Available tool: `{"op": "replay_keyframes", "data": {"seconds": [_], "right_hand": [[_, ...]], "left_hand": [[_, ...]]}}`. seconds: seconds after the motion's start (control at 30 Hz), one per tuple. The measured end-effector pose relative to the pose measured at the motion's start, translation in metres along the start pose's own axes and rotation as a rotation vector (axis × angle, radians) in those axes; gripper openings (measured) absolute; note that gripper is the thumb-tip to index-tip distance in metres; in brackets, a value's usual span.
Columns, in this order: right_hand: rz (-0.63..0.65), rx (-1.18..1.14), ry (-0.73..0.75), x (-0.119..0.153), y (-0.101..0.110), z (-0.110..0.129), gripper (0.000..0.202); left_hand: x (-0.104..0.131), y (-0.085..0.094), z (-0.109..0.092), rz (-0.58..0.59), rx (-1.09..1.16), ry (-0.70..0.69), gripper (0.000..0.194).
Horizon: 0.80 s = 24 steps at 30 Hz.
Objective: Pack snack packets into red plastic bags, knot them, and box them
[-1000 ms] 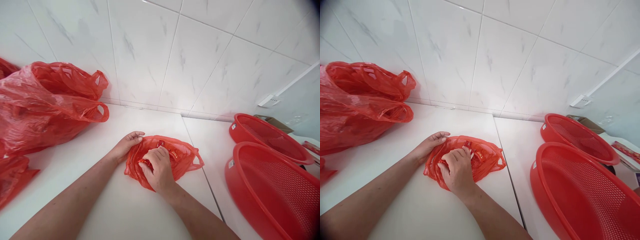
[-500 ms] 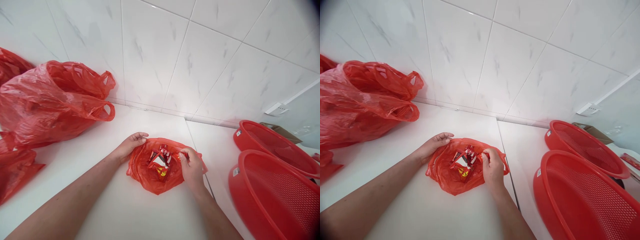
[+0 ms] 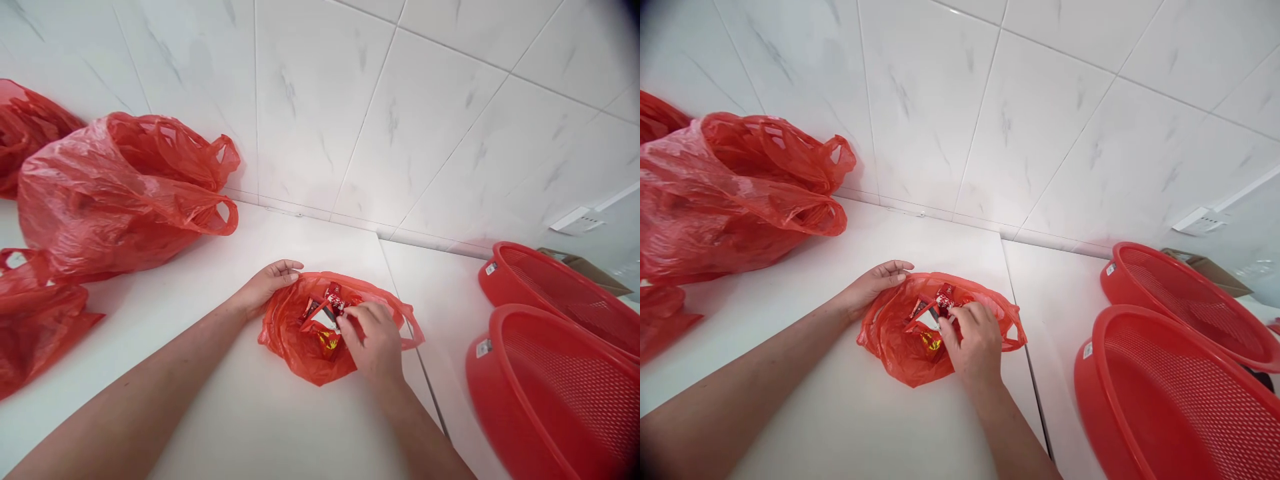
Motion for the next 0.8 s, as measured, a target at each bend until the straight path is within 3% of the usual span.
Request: {"op": "replay_keyframes", "data": {"seconds": [0.13,0.33,0.7,0.8], "right_hand": [[0.077,-0.012,0.019,0.005,-0.011,0.017,0.014],[0.036,-0.161,0.137,0.006,-0.006,0.034,0.013],[0.199,0.073,-0.073,-0.003,-0.032,-0.004,0.037],[0.171,0.073,-0.089,-0.002,-0.03,-0.006,0.034]], "left_hand": [[0.001,-0.002,-0.001,0.012,0.002,-0.008,0.031],[0.0,0.0,0.001,0.02,0.007,-0.007,0.033],[-0.001,0.001,0.001,0.011,0.021,-0.016,0.034],[-0.001,0.002,0.001,0.005,0.017,-0.016,0.034]]}}
Point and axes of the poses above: each hand's wrist, its own x-axis away from the middle knuckle, its own y-axis out of the back of the hand, z = x × y, the point moved 7 cm from there along -x, towards the middle knuckle, and after that the axes turned 4 degrees about x, right-handed, at the moved point
